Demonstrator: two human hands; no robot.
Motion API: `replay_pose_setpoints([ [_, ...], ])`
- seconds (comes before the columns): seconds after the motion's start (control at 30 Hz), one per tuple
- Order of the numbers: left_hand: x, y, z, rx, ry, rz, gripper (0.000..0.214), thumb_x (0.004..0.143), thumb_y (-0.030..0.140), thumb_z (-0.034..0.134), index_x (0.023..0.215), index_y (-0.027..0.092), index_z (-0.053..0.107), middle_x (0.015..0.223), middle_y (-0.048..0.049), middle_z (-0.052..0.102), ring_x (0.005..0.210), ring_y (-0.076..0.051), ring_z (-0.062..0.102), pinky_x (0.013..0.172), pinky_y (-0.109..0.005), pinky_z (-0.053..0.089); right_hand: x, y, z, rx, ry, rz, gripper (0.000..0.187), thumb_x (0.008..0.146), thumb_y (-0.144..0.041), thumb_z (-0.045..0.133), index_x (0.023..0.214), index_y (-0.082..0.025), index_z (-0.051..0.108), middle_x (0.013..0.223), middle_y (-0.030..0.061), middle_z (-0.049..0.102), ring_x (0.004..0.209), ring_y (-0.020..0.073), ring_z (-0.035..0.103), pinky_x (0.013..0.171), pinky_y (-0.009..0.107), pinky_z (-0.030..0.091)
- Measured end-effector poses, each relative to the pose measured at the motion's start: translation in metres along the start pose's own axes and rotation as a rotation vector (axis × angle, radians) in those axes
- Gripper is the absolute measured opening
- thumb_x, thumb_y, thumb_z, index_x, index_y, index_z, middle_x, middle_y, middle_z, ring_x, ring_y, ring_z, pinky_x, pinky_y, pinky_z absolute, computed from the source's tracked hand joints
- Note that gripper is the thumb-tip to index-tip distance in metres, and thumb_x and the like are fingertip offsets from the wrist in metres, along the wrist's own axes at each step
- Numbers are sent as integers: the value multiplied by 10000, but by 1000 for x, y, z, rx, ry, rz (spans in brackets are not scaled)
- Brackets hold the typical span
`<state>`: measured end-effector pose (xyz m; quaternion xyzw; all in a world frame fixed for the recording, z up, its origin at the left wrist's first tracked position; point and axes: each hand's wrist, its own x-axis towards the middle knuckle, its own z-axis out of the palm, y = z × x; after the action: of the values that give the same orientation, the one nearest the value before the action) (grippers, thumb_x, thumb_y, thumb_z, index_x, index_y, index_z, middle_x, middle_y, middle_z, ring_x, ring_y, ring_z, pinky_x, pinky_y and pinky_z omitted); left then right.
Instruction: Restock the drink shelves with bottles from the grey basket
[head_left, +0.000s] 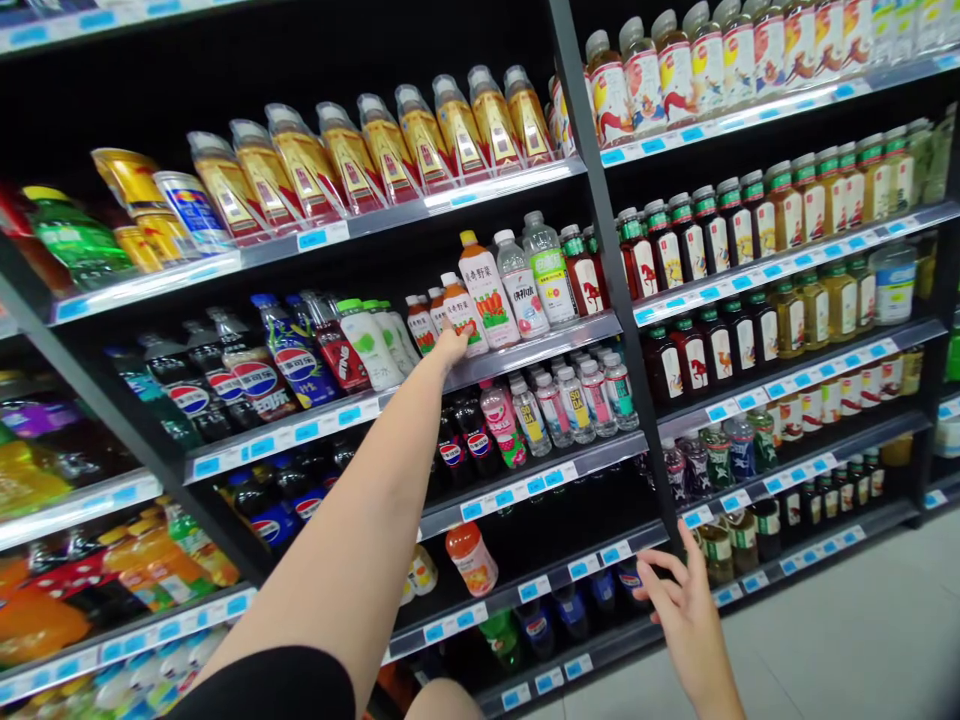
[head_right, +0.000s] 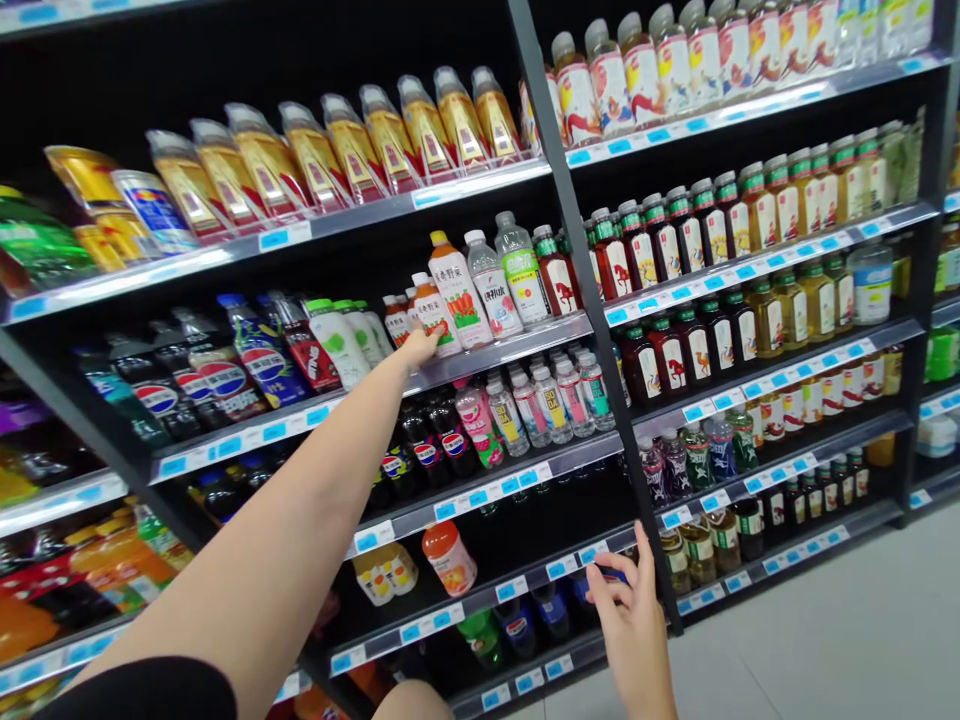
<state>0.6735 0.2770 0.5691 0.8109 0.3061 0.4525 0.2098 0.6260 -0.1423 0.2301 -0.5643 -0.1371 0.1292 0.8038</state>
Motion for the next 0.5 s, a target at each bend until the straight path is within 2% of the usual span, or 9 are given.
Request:
replay_pose_setpoints([
  [0.13, -1, -3, -6, 145, -35, -33, 347, 875, 260, 676, 1159, 69, 617, 1230, -260, 653, 1205, -335, 606, 1064, -426, 405, 1, 2, -3, -26, -8, 23, 943, 799, -648, 683, 1554, -307, 232, 1119, 60, 653, 746, 199, 682, 589, 267, 472],
  [0.33, -14, -1, -4, 302, -35, -56, 355, 921, 363, 574, 1152, 98, 624, 1236, -255, 644, 1210, -379, 589, 1037, -489, 424, 3, 3, -5, -60, -38, 31, 871, 821, -649, 657, 1526, -303, 280, 1140, 53, 644, 759, 186, 683, 610, 260, 481],
  [0.43, -24, 8, -3, 336, 53, -2, 444, 915, 357, 572, 1279, 103, 557, 1383, -251, 535, 1281, -367, 526, 1079, -489, 394, 2, 3, -5, -82, -63, 29, 847, 832, -646, 647, 1518, -299, 289, 1151, 54, 640, 788, 192, 689, 634, 262, 494],
  [0.5, -40, 17, -6, 326, 235, 126, 543, 913, 338, 563, 1393, 103, 463, 1495, -239, 403, 1364, -347, 433, 1138, -475, 336, 2, 5, -5, -100, -92, 23, 825, 841, -645, 636, 1508, -285, 308, 1139, 57, 646, 801, 197, 691, 646, 264, 499],
])
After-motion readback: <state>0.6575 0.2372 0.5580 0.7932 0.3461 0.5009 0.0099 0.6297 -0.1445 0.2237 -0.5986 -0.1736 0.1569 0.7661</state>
